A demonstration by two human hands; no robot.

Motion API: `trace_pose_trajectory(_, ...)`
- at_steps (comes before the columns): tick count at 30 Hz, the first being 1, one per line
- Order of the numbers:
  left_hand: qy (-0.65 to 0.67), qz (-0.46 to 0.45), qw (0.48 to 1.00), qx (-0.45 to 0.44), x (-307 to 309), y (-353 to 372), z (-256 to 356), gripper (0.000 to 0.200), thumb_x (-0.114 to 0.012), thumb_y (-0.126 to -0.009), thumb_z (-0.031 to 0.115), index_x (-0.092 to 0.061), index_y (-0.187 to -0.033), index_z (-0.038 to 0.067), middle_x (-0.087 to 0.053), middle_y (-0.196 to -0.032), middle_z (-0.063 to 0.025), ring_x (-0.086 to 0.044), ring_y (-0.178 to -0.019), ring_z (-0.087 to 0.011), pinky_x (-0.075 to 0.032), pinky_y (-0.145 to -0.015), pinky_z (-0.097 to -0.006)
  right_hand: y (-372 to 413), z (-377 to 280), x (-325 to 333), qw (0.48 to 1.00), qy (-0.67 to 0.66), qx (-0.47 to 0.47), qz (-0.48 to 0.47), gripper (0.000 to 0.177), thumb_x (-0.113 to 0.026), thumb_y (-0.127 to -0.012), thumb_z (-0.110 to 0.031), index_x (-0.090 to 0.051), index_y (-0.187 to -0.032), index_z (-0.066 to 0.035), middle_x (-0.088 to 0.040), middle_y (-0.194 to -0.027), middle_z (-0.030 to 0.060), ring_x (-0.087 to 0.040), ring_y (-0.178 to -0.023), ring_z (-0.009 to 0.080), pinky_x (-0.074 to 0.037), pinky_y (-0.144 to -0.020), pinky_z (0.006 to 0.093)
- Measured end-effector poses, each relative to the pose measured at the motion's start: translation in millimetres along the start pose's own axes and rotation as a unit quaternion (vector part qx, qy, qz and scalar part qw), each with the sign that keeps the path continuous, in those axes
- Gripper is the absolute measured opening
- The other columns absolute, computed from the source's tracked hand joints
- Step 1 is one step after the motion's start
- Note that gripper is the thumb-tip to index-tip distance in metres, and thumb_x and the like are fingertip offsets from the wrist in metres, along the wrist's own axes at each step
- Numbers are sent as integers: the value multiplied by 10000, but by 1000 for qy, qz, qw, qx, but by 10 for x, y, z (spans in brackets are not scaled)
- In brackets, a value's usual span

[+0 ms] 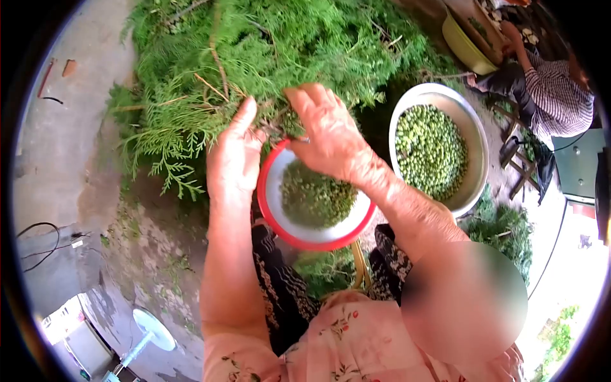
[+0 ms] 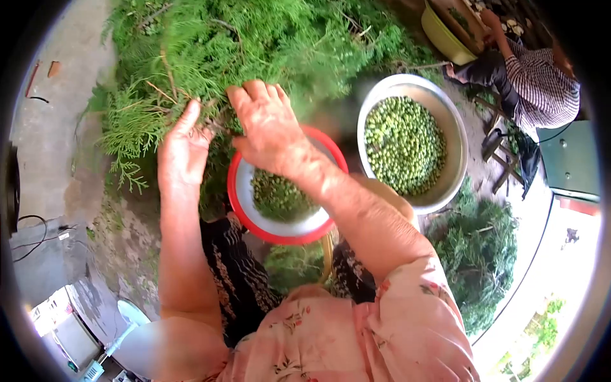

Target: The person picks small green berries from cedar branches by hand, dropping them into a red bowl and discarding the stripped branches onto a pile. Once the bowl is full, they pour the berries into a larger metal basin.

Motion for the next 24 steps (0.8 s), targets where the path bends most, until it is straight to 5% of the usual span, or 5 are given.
trace_pose_trajectory(7, -55, -51, 995, 69, -38, 26, -45, 276, -627, -821, 196, -539, -1003, 8, -590, -887, -115, -594, -861, -246, -467, -817, -369, -18, 94, 153, 996, -89, 7, 1, 312, -646, -711, -94, -482, -964, -15, -587, -846, 198, -581, -814, 367, -475, -718, 411)
trace_pose_trajectory(15, -212, -97, 972, 11, -69, 116, 96, 305, -583, -842, 169, -521, -1087, -3, -602, -1036, -155, -609, -887, -225, -481, -801, -347, 174, 750, 821, 989, -36, -129, 62, 440, -667, -697, -99, -538, -1105, 1, -605, -965, 223, -595, -915, 328, -472, -797, 356)
trace_pose_trajectory(16, -203, -84, 976, 6, -34, 113, 115, 300, -587, -840, 170, -529, -1082, 4, -606, -1028, -147, -608, -874, -214, -482, -796, -339, 226, 903, 938, 987, -19, -134, 83, 448, -690, -681, -104, -535, -1083, 20, -626, -881, 139, -566, -796, 164, -445, -753, 296)
trace_pose_trajectory(20, -176, -33, 984, -7, 92, 99, 208, 259, -600, -831, 152, -556, -1036, 1, -625, -966, -138, -619, -811, -207, -495, -736, -317, 538, 1267, 1409, 980, -6, -169, 103, 411, -670, -685, -80, -538, -1055, 41, -603, -824, 108, -524, -751, 144, -429, -718, 287)
trace_pose_trajectory(24, -150, -22, 988, -8, 171, 72, 235, 235, -595, -834, 138, -565, -1029, 10, -627, -962, -130, -617, -803, -199, -494, -740, -313, 1431, 1832, 1874, 914, -121, -339, 186, 376, -644, -702, -38, -559, -1066, 7, -591, -875, 47, -517, -755, 115, -420, -698, 257)
Point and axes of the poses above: each hand's wrist, its own y-axis away from the middle knuckle, its own x-axis out of the back of the hand, z = x × y, the point moved 7 cm from there along -y, towards the middle knuckle
